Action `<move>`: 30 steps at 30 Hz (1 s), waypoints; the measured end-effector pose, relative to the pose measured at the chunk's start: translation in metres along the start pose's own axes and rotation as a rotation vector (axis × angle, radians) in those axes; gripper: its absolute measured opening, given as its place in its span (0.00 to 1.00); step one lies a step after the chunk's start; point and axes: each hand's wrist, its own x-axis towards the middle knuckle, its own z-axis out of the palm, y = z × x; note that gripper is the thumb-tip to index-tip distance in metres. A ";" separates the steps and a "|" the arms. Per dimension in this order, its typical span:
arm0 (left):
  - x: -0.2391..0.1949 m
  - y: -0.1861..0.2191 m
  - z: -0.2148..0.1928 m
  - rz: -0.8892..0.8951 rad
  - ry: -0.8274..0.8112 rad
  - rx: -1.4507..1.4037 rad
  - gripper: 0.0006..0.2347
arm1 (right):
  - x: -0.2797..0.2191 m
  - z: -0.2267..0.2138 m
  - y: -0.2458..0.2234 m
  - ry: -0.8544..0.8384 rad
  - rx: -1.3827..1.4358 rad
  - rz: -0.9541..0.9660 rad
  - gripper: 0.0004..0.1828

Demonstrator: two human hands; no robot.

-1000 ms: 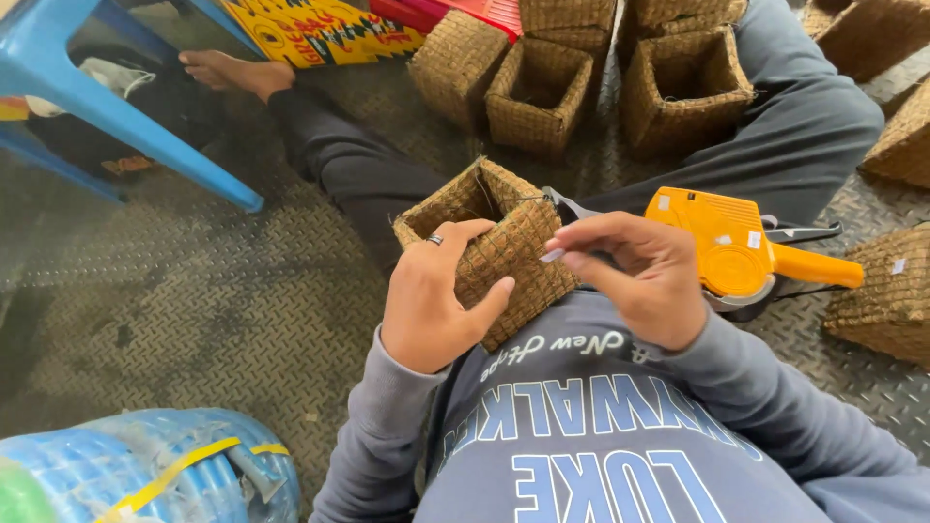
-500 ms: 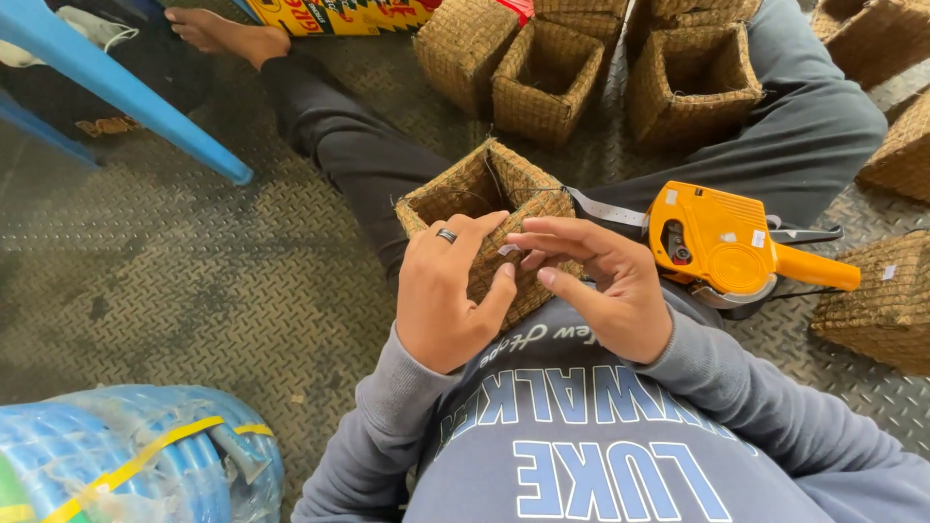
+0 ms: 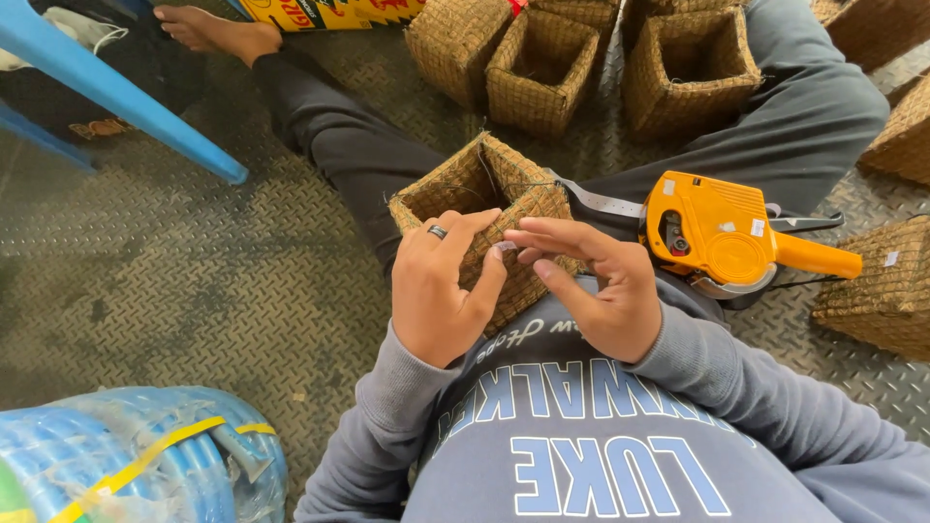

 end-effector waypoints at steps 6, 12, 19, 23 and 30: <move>0.002 -0.001 0.002 0.010 0.009 -0.024 0.11 | 0.008 -0.003 0.001 0.082 -0.328 -0.302 0.14; 0.001 0.003 -0.002 -0.006 -0.005 -0.050 0.11 | 0.036 -0.009 -0.005 0.062 -0.463 -0.497 0.11; 0.001 -0.003 0.006 0.066 0.036 0.028 0.11 | 0.041 -0.015 0.018 -0.270 -0.420 -0.319 0.15; 0.004 -0.004 0.012 0.137 0.067 0.034 0.13 | 0.037 -0.021 0.017 -0.262 -0.377 -0.272 0.13; 0.001 -0.009 0.018 0.140 0.113 0.064 0.12 | 0.036 -0.020 0.023 -0.234 -0.368 -0.263 0.10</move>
